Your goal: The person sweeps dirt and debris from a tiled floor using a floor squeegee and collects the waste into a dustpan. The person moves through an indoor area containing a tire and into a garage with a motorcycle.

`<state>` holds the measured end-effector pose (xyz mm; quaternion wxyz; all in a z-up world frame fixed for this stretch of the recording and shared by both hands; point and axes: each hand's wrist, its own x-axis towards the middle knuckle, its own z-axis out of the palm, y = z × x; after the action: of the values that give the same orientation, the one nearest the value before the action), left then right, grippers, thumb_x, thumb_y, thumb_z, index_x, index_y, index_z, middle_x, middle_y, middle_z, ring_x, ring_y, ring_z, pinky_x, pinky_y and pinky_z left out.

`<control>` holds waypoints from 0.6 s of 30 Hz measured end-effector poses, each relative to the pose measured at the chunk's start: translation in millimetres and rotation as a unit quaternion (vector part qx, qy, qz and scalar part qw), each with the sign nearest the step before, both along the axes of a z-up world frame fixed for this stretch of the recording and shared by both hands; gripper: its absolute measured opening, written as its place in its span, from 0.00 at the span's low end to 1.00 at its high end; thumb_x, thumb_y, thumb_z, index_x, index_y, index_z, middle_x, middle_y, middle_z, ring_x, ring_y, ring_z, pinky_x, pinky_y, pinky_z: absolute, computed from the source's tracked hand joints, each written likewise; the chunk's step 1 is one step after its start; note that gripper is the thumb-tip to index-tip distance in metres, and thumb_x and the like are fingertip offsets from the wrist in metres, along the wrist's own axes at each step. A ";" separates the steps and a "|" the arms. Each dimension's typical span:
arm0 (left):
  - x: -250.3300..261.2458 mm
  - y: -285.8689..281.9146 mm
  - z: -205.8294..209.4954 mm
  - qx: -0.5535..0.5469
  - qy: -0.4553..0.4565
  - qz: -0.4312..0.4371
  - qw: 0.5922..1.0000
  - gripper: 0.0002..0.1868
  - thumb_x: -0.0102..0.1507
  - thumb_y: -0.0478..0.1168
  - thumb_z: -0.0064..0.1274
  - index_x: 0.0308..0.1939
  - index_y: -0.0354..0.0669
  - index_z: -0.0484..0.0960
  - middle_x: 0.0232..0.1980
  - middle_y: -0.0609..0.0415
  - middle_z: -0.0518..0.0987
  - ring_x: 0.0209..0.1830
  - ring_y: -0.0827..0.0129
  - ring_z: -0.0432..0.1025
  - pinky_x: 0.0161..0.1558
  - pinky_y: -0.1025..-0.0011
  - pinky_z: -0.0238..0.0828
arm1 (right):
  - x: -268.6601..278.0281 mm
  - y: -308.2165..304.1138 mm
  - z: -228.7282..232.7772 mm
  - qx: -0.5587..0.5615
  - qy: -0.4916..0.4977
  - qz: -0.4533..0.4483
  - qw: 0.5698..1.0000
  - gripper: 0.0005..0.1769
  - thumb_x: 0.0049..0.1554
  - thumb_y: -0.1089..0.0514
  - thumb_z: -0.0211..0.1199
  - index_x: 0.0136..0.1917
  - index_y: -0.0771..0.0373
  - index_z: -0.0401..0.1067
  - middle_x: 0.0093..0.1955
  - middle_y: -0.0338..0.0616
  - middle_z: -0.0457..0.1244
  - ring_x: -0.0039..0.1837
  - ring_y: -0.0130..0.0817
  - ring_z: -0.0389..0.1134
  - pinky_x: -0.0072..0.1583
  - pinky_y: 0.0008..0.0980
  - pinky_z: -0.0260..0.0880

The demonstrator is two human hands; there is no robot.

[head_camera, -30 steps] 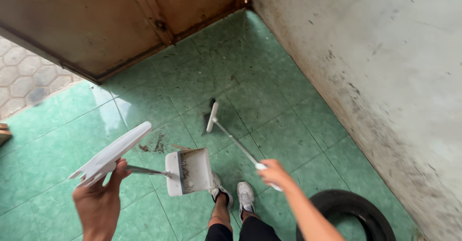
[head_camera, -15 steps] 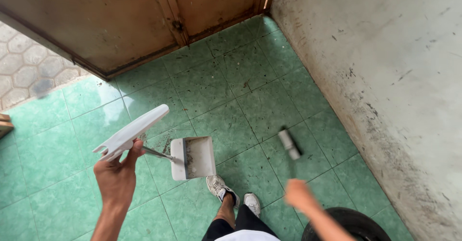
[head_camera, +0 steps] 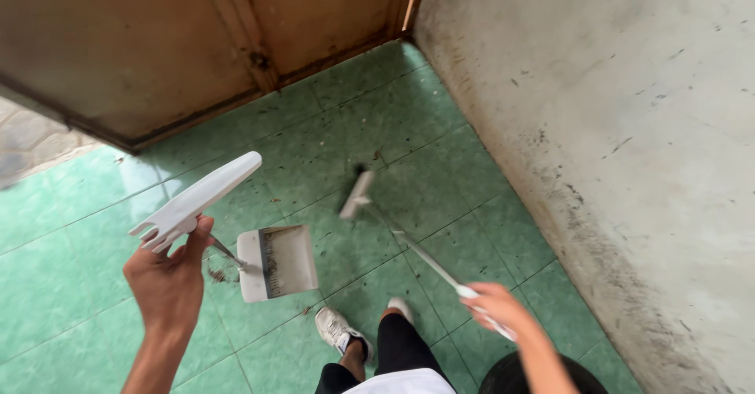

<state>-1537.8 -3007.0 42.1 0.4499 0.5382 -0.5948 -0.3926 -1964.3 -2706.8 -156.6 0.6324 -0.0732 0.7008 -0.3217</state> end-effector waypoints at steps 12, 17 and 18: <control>-129.3 -74.2 -7.6 -0.031 -0.066 0.002 0.997 0.14 0.71 0.34 0.58 0.58 0.27 0.82 0.50 0.51 0.82 0.43 0.75 0.75 0.42 0.73 0.81 | -219.8 -36.5 -96.6 0.236 0.443 0.290 0.815 0.20 0.44 0.55 0.62 0.45 0.71 0.81 0.50 0.65 0.71 0.56 0.58 0.73 0.59 0.49 0.73; -184.4 -89.0 2.7 -0.036 -0.069 0.030 0.997 0.14 0.72 0.33 0.57 0.59 0.26 0.81 0.51 0.51 0.81 0.45 0.74 0.74 0.45 0.73 0.82 | -110.9 -155.6 -92.8 0.037 0.360 0.418 0.833 0.17 0.47 0.61 0.65 0.49 0.73 0.74 0.53 0.66 0.67 0.60 0.62 0.68 0.61 0.48 0.71; -193.8 -91.6 3.4 -0.038 -0.063 0.040 0.996 0.14 0.72 0.33 0.57 0.59 0.26 0.80 0.51 0.51 0.80 0.46 0.74 0.75 0.45 0.73 0.83 | -101.0 -180.4 -84.5 0.034 0.337 0.431 0.836 0.16 0.48 0.61 0.64 0.47 0.76 0.74 0.49 0.69 0.67 0.57 0.63 0.69 0.57 0.48 0.73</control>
<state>-1731.6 -3098.6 45.4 0.4472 0.5679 -0.6141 -0.3167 -2065.3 -2887.2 -241.2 0.4339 -0.4502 0.7787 0.0519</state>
